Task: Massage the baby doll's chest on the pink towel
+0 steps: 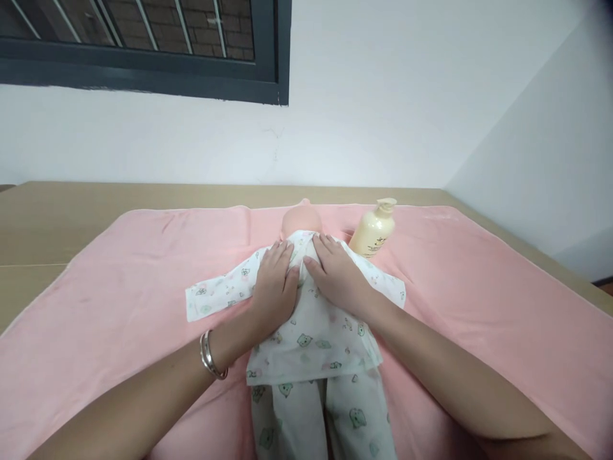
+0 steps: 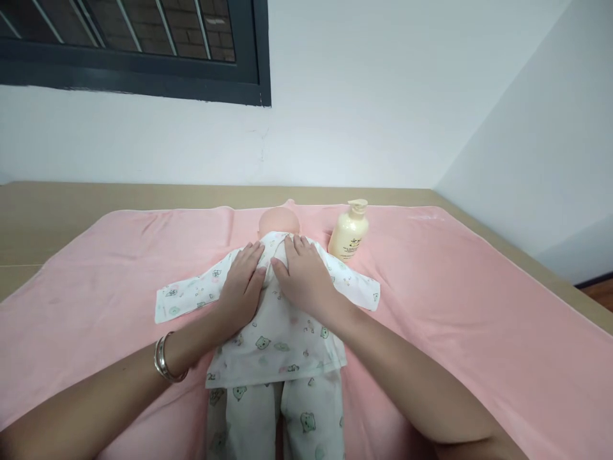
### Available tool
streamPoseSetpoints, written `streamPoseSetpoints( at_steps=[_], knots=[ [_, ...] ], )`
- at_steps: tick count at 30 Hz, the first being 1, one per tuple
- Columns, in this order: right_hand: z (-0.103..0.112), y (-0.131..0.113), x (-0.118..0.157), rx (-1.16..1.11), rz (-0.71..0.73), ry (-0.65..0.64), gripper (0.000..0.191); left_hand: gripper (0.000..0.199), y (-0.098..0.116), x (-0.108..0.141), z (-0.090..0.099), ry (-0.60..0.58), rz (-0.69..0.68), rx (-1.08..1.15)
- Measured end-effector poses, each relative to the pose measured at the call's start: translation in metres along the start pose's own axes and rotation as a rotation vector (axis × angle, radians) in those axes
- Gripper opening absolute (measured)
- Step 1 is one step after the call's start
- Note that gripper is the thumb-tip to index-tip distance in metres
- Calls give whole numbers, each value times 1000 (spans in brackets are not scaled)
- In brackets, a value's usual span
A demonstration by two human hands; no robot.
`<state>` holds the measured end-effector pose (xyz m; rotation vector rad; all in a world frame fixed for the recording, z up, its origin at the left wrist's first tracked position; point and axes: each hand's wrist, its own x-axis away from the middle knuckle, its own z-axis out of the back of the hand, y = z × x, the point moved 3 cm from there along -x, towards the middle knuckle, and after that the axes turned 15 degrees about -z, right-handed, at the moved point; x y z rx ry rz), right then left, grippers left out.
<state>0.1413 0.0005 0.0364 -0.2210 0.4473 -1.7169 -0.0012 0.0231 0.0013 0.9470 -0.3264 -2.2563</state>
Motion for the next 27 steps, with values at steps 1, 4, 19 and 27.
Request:
streamPoseSetpoints(
  at_steps=[1, 4, 19, 27],
  knots=[
    [1, -2, 6, 21, 4, 23, 62, 52, -1, 1, 0, 8, 0, 4],
    [5, -13, 26, 45, 96, 57, 54, 51, -5, 4, -1, 48, 9, 24],
    [10, -14, 20, -51, 177, 130, 57, 47, -7, 7, -2, 102, 47, 20],
    [16, -13, 18, -83, 164, 162, 54, 47, -7, 6, -2, 100, 33, 7]
  ],
)
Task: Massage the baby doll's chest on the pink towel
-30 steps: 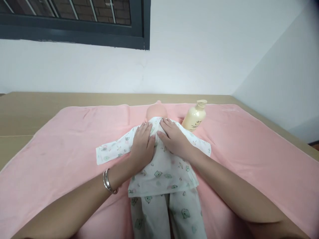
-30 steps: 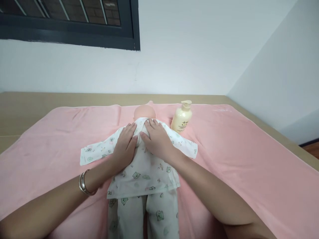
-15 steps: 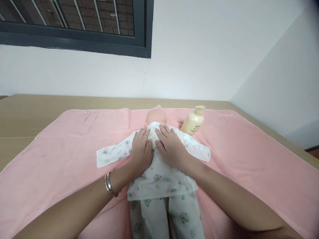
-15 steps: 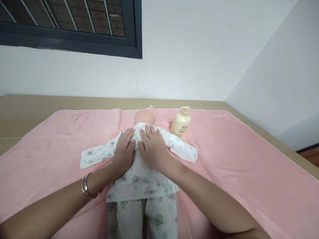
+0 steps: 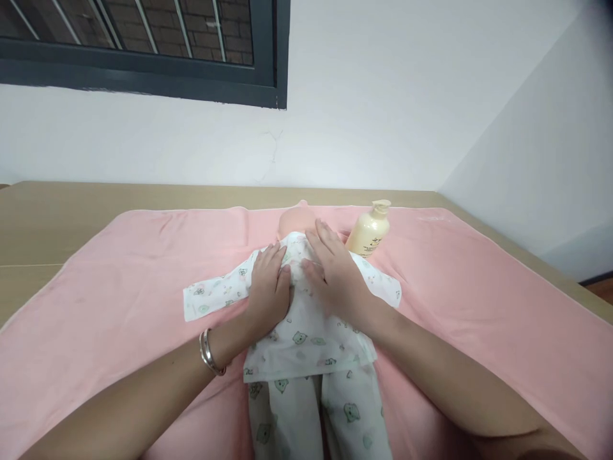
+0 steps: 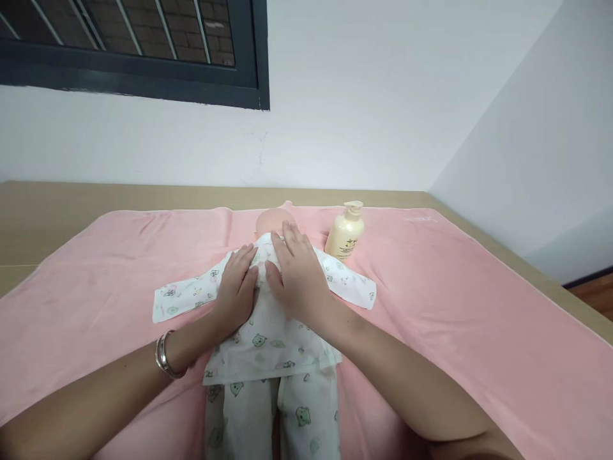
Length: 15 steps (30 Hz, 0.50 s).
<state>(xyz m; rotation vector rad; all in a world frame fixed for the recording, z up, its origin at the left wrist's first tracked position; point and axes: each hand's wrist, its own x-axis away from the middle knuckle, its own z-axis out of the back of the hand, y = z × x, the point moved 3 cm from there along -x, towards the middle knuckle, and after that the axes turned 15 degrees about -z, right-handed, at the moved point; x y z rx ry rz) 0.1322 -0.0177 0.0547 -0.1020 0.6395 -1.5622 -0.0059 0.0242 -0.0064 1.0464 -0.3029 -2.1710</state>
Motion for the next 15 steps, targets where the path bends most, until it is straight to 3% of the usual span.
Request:
streamPoseSetpoints(
  at_steps=[4, 7, 11, 15],
  knots=[
    [-7, 0, 0, 101, 49, -155, 53, 47, 3, -5, 6, -48, -50, -91],
    [7, 1, -2, 79, 33, -189, 52, 47, 2, -14, 15, -102, -129, -301],
    [58, 15, -14, -51, -88, 17, 53, 49, 1, -28, 27, -65, -74, -443],
    [95, 50, -34, -138, -133, 247, 58, 55, 31, -46, 19, -122, -26, -218]
  ],
)
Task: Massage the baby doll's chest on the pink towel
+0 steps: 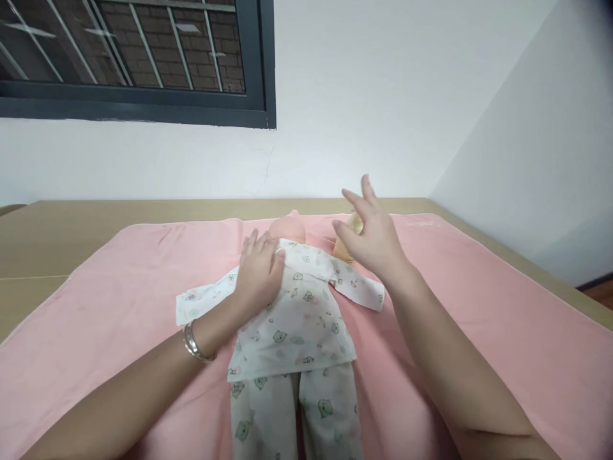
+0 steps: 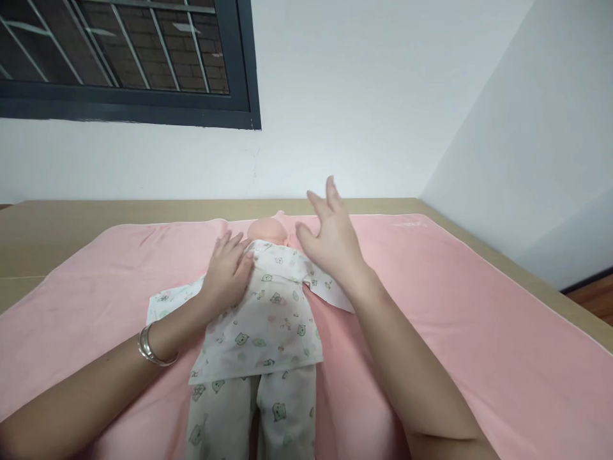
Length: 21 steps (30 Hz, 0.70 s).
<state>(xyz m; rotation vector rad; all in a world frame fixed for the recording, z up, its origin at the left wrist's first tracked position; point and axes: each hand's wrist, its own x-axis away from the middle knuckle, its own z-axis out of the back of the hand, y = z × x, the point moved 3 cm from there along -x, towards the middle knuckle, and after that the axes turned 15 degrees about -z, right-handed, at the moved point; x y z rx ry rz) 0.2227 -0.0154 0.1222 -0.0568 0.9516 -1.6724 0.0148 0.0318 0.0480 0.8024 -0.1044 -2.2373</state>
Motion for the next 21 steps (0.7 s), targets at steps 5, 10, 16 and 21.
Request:
streamPoseSetpoints(
  at_steps=[5, 10, 16, 21],
  knots=[
    [-2, 32, -27, 94, 47, 119, 66, 50, 60, -43, -14, -7, 60, 676],
    [-21, 40, -33, 223, 11, 33, 66, 63, 79, -98, -37, 49, 346, 1381],
    [-36, 48, -35, 292, 32, 99, 51, 69, 87, -127, -50, 50, 523, 1897],
    [-41, 50, -35, 267, -13, 223, 42, 65, 80, -114, -50, 89, 731, 1816]
  ],
)
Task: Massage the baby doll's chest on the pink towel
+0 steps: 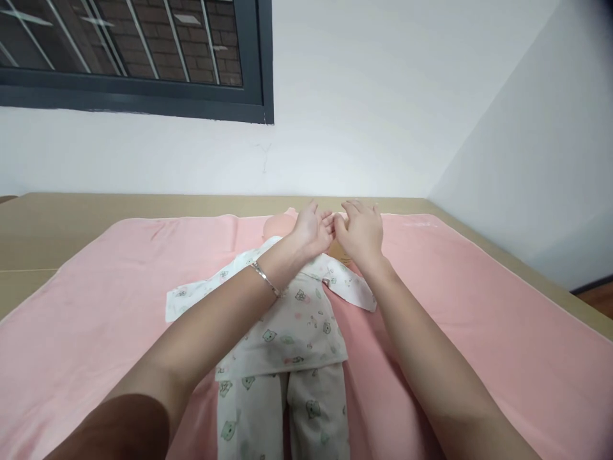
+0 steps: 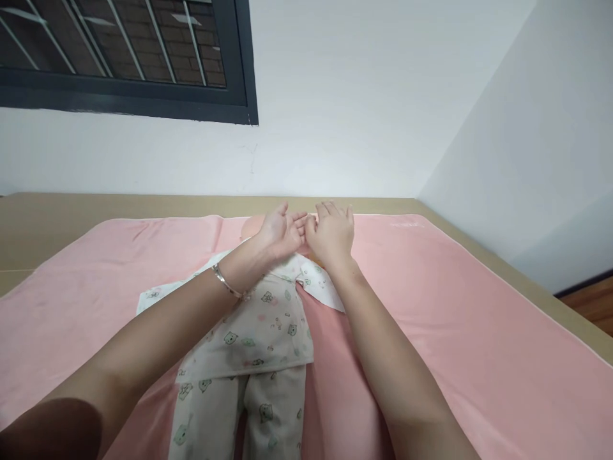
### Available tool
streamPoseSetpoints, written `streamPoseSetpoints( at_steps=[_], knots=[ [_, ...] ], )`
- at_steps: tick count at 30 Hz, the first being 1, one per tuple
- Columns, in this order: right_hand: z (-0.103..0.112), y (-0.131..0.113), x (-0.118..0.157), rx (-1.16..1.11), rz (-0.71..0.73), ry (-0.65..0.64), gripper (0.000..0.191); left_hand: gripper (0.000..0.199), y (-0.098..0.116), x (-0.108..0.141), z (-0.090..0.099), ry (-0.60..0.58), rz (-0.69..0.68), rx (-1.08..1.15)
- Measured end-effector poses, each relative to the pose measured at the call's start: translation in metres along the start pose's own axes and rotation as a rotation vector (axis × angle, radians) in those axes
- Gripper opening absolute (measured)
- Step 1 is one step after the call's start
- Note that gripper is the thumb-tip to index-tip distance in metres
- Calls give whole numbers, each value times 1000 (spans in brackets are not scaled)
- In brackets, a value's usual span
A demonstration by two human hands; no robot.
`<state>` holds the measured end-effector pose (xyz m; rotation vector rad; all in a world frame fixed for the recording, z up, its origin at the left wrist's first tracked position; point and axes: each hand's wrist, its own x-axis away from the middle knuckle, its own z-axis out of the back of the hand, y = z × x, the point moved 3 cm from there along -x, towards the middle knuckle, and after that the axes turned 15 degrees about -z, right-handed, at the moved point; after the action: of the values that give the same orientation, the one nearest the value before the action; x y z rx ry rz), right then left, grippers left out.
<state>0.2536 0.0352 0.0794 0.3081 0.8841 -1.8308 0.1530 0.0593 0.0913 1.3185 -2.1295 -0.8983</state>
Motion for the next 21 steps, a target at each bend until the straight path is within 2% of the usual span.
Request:
streamPoseSetpoints(
  at_steps=[3, 6, 12, 18, 21],
  knots=[
    [-3, -5, 1, -47, -111, 76, 38, 69, 9, 20, 14, 34, 40, -95],
    [-8, -10, 1, -77, -184, 138, 34, 71, 30, 47, 28, 35, 45, -128],
    [-14, -10, 0, -48, -197, 205, 32, 67, 76, 85, 52, -24, 70, -102],
    [-12, -7, 2, -4, -160, 188, 33, 64, 106, 115, 50, -68, 70, 12],
    [-7, -9, 3, -13, -160, 113, 34, 61, 116, 128, 45, -84, 54, 61]
  ],
)
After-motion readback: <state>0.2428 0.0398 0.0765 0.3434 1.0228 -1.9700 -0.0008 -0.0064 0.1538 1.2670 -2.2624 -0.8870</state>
